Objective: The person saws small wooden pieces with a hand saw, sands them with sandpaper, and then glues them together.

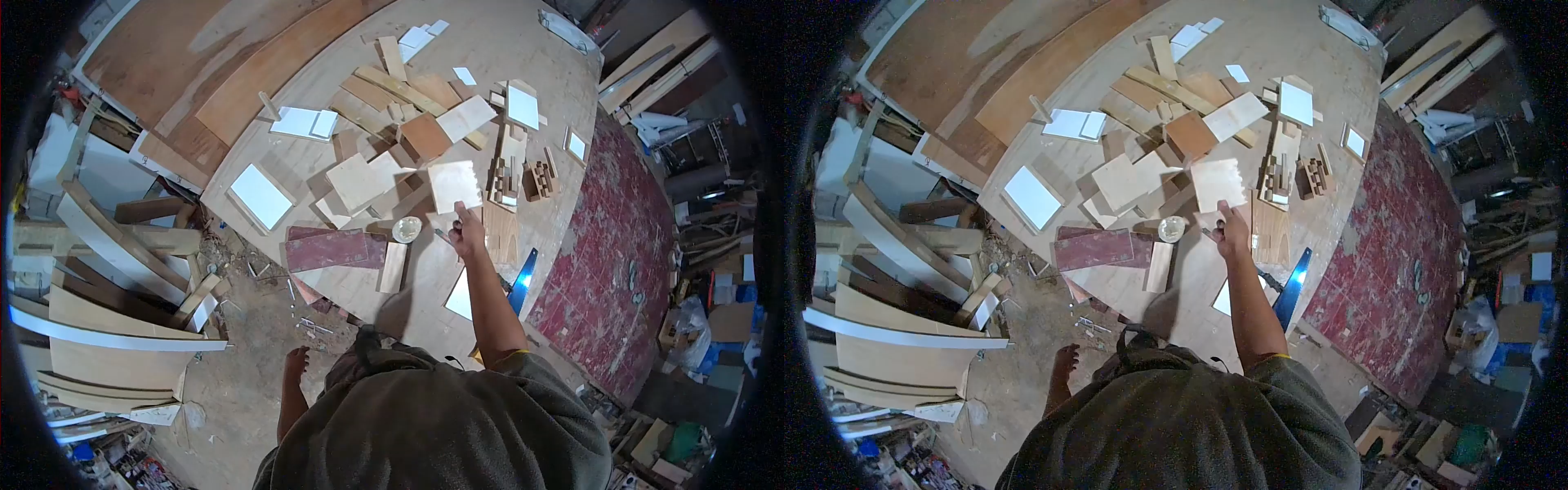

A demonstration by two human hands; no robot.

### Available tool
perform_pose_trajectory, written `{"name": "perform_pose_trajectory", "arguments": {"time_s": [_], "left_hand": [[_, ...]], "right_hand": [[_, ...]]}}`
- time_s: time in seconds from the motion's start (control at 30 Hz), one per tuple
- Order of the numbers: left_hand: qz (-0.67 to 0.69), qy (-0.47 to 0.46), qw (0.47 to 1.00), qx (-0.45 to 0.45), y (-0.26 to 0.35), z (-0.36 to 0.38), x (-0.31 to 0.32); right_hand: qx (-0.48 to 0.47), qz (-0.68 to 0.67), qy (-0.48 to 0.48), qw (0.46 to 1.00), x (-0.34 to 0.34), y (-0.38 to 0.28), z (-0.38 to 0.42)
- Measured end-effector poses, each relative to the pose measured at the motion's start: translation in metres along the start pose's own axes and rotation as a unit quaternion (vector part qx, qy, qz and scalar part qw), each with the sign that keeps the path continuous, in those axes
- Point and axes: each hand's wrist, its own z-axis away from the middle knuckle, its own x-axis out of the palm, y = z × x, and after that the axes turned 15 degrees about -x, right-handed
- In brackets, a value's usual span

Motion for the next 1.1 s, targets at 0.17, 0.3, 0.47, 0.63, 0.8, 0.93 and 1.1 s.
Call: {"name": "perform_pose_trajectory", "arguments": {"time_s": [0.17,0.3,0.47,0.63,0.8,0.93,1.1], "left_hand": [[-0.057,0.008,0.998,0.002,0.019,0.008,0.006],[-0.065,0.007,0.998,0.004,0.017,0.008,0.002],[-0.079,0.014,0.997,-0.009,0.009,0.006,-0.003],[-0.063,0.015,0.998,-0.007,0.009,0.018,-0.003],[-0.05,0.031,0.998,-0.015,0.006,0.023,0.0],[-0.049,0.02,0.999,-0.008,-0.003,0.023,-0.002],[-0.054,0.019,0.998,-0.027,-0.008,0.016,-0.003]], "right_hand": [[0.011,-0.066,-0.01,0.998,-0.058,0.054,-0.025],[0.005,-0.058,0.027,0.998,-0.065,0.054,-0.02],[0.025,-0.06,0.019,0.998,-0.07,0.057,-0.036],[0.021,-0.054,0.006,0.998,-0.046,0.058,-0.049],[0.04,-0.051,-0.031,0.997,-0.042,0.076,-0.065],[0.05,-0.074,-0.016,0.996,-0.032,0.082,-0.066],[0.062,-0.073,-0.03,0.995,-0.031,0.085,-0.075]]}}
